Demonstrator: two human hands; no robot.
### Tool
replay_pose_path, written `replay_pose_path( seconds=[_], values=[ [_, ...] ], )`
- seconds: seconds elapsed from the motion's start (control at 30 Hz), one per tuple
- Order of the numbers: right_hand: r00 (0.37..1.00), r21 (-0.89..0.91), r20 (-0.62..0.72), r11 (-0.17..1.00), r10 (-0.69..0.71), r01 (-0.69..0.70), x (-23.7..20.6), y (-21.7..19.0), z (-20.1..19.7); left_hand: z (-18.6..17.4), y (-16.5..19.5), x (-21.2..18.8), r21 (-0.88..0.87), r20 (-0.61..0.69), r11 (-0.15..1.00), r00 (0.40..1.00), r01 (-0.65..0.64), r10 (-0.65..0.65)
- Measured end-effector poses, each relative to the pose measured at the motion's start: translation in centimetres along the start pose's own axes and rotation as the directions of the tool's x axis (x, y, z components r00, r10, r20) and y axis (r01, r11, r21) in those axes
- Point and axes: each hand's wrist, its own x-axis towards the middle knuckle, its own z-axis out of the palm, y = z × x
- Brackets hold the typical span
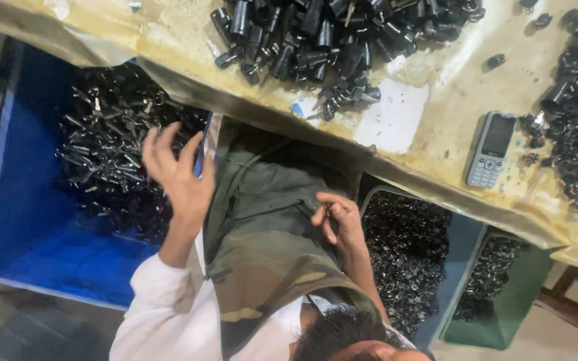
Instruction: The person sits at a workbench covered with piles of black cylindrical plastic components and repeatedly picks up individual parts, turns and looks at them in both hands, then places them into a bin below the table or back onto the pile. A mobile phone rests on the table beside the parts.
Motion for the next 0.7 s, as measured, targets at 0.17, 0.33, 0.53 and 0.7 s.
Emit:
replay_pose_path(
  seconds=[0.17, 0.33, 0.53, 0.7],
  values=[
    [0.994, -0.055, 0.101, 0.997, -0.049, 0.055, 2.2, 2.5, 0.0, 5.7, 3.4, 5.7, -0.073, -0.052, 0.961, 0.964, -0.266, 0.263],
    [0.993, 0.184, 0.027, 0.976, 0.111, -0.115, 2.0, -0.1, 1.6, 9.0, 3.8, 12.4, -0.044, 0.092, 0.943, 0.939, -0.329, 0.332],
    [0.993, 0.086, -0.118, 0.996, 0.011, 0.000, -0.7, -0.6, 0.4, 5.1, 3.5, 14.6, -0.357, 0.109, 0.906, 0.954, -0.226, 0.280],
    [0.998, 0.194, -0.060, 0.980, -0.025, 0.037, -0.1, 0.4, 0.2, 5.7, 6.4, 12.4, -0.854, 0.202, 0.518, 0.948, 0.047, 0.246]
  ],
)
